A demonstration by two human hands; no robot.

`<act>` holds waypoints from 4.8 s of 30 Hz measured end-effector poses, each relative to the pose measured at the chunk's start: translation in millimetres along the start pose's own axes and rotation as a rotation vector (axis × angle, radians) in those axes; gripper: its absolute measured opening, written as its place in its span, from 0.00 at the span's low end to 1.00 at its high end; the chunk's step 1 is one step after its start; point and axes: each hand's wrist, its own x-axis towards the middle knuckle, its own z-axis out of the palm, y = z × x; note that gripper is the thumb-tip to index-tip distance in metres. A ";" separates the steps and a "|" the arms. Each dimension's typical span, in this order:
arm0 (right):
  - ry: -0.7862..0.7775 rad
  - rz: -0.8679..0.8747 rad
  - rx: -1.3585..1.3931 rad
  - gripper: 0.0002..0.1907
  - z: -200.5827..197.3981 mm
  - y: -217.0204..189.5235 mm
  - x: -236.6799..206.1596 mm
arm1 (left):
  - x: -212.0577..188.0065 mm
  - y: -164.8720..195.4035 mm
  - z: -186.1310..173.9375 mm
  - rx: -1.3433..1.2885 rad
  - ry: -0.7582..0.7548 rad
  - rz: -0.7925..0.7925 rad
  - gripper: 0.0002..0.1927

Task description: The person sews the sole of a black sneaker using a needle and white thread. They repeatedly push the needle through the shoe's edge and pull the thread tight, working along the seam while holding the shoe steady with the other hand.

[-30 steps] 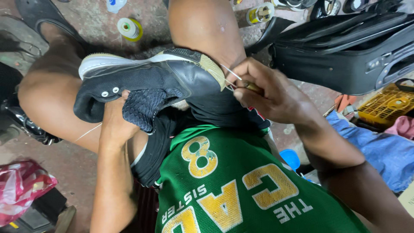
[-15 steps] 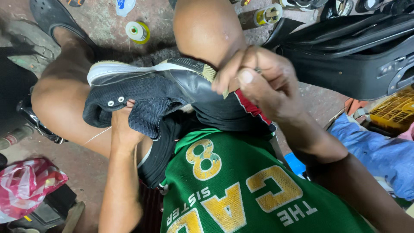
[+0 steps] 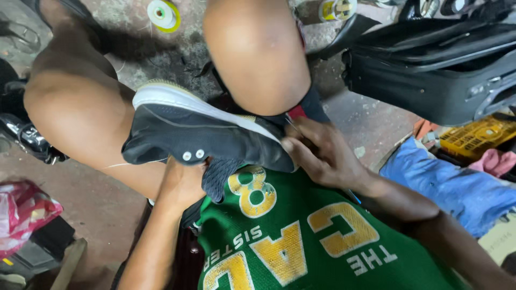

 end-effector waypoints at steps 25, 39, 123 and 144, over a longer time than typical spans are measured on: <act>-0.051 -0.095 0.440 0.15 -12.0 29.5 26.8 | -1.5 -38.7 -31.3 -0.269 -0.065 -0.341 0.28; 0.156 -0.230 -0.280 0.16 -77.5 53.0 -89.9 | 13.1 37.2 37.2 -0.583 -0.432 -0.514 0.24; -0.287 -0.393 -0.987 0.17 -54.2 27.5 -31.6 | 32.1 56.9 72.3 -0.292 -0.328 -0.422 0.12; -0.330 -0.294 -1.164 0.07 -25.3 17.6 -19.2 | 34.5 67.2 49.8 -0.087 -0.385 -0.482 0.21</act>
